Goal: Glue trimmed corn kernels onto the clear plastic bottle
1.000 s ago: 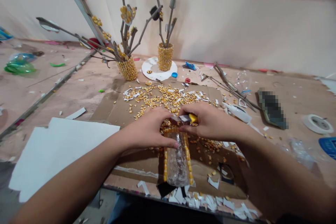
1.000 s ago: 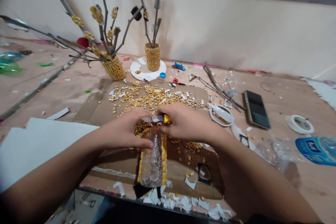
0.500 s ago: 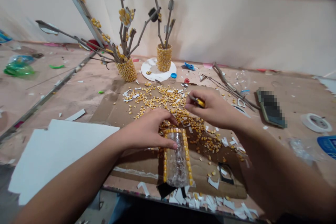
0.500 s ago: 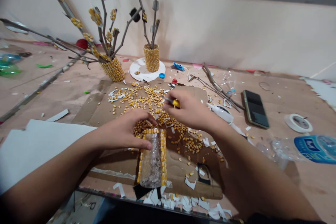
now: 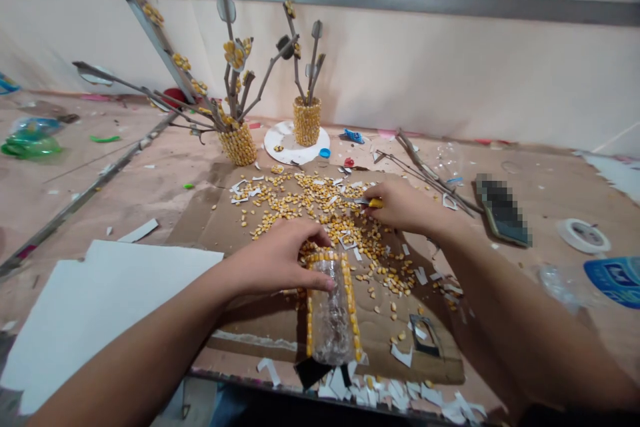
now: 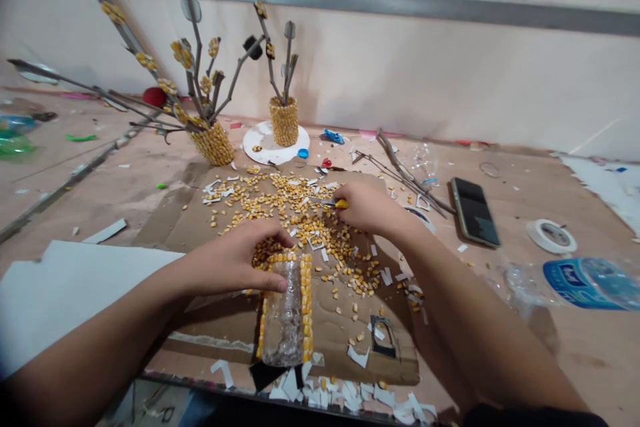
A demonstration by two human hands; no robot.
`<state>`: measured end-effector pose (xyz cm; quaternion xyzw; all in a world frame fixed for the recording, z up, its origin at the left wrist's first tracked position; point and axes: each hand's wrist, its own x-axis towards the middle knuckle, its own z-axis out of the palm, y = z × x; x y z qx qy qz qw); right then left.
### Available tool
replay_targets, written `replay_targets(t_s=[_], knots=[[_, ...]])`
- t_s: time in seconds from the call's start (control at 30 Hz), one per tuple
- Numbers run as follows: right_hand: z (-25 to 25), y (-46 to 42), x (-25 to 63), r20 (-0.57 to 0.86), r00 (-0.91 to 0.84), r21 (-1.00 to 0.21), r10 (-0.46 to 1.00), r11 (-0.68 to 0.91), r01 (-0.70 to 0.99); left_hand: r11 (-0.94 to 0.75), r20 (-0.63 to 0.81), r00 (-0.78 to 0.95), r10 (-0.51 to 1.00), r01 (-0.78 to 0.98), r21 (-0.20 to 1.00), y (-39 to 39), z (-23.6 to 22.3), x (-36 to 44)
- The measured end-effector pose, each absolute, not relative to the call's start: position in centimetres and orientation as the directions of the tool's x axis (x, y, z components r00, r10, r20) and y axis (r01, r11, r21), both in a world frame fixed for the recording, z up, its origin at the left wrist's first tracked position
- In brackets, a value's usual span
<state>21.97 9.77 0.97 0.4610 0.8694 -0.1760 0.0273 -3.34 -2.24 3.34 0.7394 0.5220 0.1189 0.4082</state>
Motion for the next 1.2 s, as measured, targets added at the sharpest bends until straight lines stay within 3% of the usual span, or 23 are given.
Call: replay_targets(t_s=[0.2, 0.47, 0.73, 0.83, 0.97, 1.07, 1.2], knots=[[0.5, 9.4, 21.1, -0.200, -0.548, -0.307, 0.812, 0.479, 0.822, -0.117, -0.224, 0.434, 0.873, 0.632, 0.766, -1.9, 3.7, -4.0], [-0.5, 9.1, 20.5, -0.233, -0.541, -0.277, 0.808, 0.479, 0.833, -0.008, -0.119, 0.144, 0.982, 0.667, 0.745, -0.4, 3.8, -5.2], [-0.1, 8.9, 20.7, -0.227, -0.551, -0.324, 0.803, 0.471, 0.820, -0.049, -0.029, 0.107, 0.994, 0.661, 0.748, -0.3, 2.6, -4.7], [0.7, 8.4, 20.5, -0.203, -0.578, -0.507, 0.790, 0.421, 0.753, -0.100, 0.017, 0.135, 0.991, 0.630, 0.770, -0.5, 2.5, -4.1], [2.3, 6.3, 19.4, 0.017, -0.594, -0.866, 0.804, 0.309, 0.393, -0.181, 0.095, 0.191, 0.977, 0.503, 0.845, -1.2, 2.7, -3.0], [3.3, 4.3, 18.3, 0.141, -0.599, -0.929, 0.788, 0.314, 0.195, -0.231, 0.176, 0.170, 0.970, 0.405, 0.885, -1.7, 2.8, -2.3], [3.9, 3.0, 17.7, 0.195, -0.584, -0.934, 0.788, 0.330, 0.133, -0.286, 0.269, 0.098, 0.958, 0.342, 0.895, -2.3, 2.5, -1.9]])
